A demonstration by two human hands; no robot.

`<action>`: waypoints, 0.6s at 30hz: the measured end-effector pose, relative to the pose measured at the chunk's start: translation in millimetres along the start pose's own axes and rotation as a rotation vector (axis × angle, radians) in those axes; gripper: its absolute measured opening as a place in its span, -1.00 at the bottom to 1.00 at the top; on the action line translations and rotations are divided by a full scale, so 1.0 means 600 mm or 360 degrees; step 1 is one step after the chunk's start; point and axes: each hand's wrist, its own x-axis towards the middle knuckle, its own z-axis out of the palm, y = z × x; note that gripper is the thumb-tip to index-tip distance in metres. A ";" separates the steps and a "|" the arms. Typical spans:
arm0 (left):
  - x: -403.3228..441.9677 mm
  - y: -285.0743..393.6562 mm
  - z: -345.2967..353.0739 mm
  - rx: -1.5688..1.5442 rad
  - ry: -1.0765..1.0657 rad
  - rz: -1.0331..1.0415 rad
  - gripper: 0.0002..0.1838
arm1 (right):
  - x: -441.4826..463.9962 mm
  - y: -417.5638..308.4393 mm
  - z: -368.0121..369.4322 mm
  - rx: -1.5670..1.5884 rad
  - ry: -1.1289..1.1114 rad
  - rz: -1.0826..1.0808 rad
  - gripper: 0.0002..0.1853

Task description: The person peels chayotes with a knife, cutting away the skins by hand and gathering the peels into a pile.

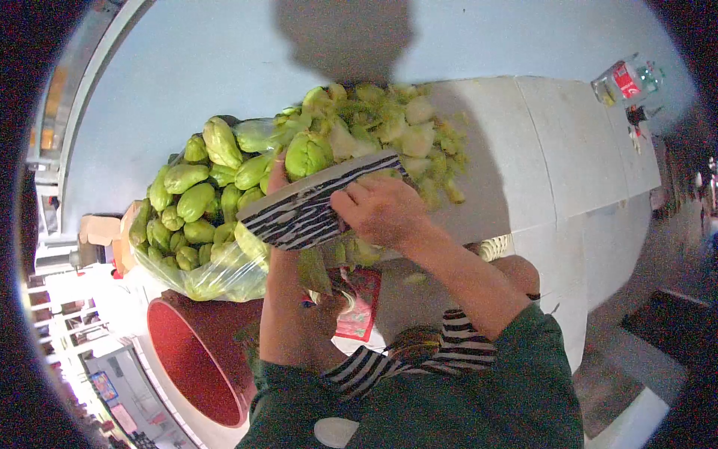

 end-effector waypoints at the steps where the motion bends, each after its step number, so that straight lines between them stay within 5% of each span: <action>1: 0.000 -0.003 -0.002 0.0047 -0.0005 0.0014 -0.33 | 0.003 -0.001 0.004 0.0003 0.0011 -0.0035 -0.83; 9: -0.011 0.014 -0.007 -0.0131 -0.0006 -0.0095 -0.37 | 0.020 -0.010 0.004 -0.0099 0.0000 -0.0197 -0.85; 14: -0.026 0.088 -0.022 0.0396 -0.0098 -0.0044 -0.36 | 0.017 -0.013 -0.006 -0.0042 -0.0157 -0.0224 -0.90; 15: -0.028 0.065 -0.021 0.0187 -0.0079 -0.0137 -0.35 | 0.015 0.013 0.008 -0.0040 -0.0159 -0.0221 -0.90; 16: -0.030 0.043 -0.020 -0.0022 -0.0049 -0.0228 -0.33 | 0.010 0.058 0.032 -0.0098 -0.0205 0.0153 -0.90; 18: -0.038 0.109 -0.025 0.0432 -0.0037 -0.0059 -0.29 | 0.002 0.122 0.031 -0.0185 -0.0250 0.0734 -0.88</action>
